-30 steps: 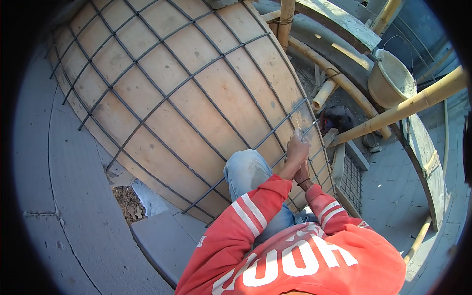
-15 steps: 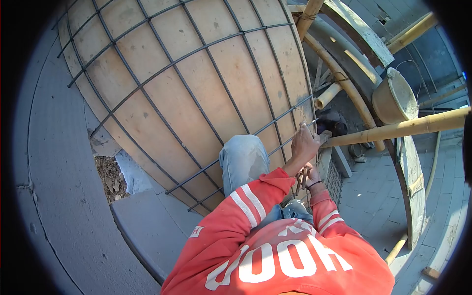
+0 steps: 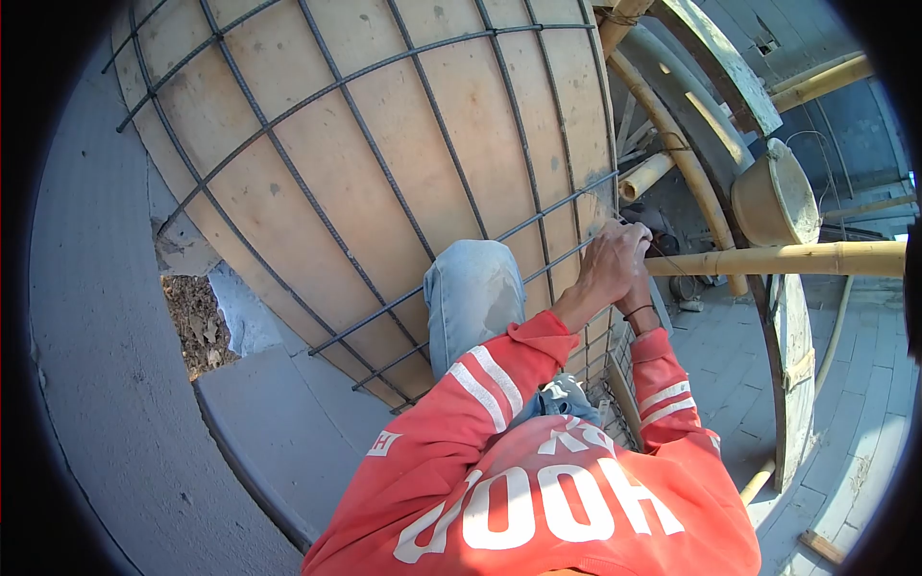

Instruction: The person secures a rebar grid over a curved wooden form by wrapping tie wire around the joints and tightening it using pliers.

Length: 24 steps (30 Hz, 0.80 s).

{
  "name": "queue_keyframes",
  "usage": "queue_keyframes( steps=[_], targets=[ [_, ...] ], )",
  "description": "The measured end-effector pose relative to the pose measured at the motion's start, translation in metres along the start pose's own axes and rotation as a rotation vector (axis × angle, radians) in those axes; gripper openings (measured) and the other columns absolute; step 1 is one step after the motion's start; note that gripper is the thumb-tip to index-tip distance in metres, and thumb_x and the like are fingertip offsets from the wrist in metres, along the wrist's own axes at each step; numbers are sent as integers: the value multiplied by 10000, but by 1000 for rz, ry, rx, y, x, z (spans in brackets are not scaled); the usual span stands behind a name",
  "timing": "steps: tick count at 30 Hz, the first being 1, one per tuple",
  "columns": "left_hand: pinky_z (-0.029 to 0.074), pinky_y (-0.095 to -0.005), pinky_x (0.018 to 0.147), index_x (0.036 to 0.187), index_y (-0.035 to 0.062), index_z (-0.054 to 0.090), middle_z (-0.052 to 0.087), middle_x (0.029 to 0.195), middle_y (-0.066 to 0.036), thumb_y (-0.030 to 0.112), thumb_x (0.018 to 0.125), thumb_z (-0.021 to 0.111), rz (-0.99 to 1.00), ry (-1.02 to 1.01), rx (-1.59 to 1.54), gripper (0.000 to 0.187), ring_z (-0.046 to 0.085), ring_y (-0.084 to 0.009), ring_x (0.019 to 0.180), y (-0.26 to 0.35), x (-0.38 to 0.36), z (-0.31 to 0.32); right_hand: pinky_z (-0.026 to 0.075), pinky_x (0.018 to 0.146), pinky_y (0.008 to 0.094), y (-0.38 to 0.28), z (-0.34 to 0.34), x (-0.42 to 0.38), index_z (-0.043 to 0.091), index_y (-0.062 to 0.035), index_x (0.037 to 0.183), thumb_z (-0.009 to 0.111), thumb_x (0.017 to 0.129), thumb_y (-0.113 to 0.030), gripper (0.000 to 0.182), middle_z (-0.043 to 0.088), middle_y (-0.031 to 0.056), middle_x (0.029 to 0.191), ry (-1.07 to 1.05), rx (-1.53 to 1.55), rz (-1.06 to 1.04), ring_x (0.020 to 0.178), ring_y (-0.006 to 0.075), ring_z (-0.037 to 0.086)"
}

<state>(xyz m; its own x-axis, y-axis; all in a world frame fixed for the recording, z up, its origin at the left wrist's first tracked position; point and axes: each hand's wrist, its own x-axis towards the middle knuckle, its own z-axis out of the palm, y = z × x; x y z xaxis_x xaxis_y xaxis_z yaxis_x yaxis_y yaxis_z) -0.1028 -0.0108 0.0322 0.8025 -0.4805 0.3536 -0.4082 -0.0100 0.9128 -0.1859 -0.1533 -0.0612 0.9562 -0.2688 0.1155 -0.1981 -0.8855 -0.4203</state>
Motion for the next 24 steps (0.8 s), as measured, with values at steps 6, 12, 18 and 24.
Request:
queue_keyframes(
  steps=[6, 12, 18, 24],
  targets=[
    [503, -427, 793, 931, 90, 736, 629, 905, -107, 95, 886, 633, 73, 15, -18, 113, 617, -327, 924, -12, -2, 9, 542, 767, 450, 10, 1, 28, 510, 10, 1250, 633, 906, -273, 463, 683, 219, 1105, -2, 41, -103, 924, 413, 689],
    [521, -421, 797, 938, 99, 755, 631, 941, -91, 120, 872, 664, 60, -54, 29, 114, 634, -309, 927, -15, -6, 12, 542, 768, 453, 12, -2, 38, 507, 11, 1250, 631, 907, -275, 463, 680, 219, 1109, -72, 55, -86, 925, 416, 687],
    [523, -415, 798, 925, 94, 758, 640, 965, -91, 151, 867, 686, 12, -40, -2, 109, 637, -305, 923, -12, -3, 12, 541, 769, 457, 11, -2, 41, 505, 11, 1250, 630, 908, -276, 463, 678, 220, 1112, -116, 59, -77, 926, 420, 686],
    [504, -436, 853, 919, 96, 758, 649, 963, -79, 173, 854, 703, 119, 37, 0, 116, 623, -299, 984, -9, -2, 11, 541, 770, 460, 12, -7, 48, 502, 11, 1250, 628, 910, -277, 463, 676, 220, 1115, -165, 61, -70, 927, 424, 684]
  ],
)
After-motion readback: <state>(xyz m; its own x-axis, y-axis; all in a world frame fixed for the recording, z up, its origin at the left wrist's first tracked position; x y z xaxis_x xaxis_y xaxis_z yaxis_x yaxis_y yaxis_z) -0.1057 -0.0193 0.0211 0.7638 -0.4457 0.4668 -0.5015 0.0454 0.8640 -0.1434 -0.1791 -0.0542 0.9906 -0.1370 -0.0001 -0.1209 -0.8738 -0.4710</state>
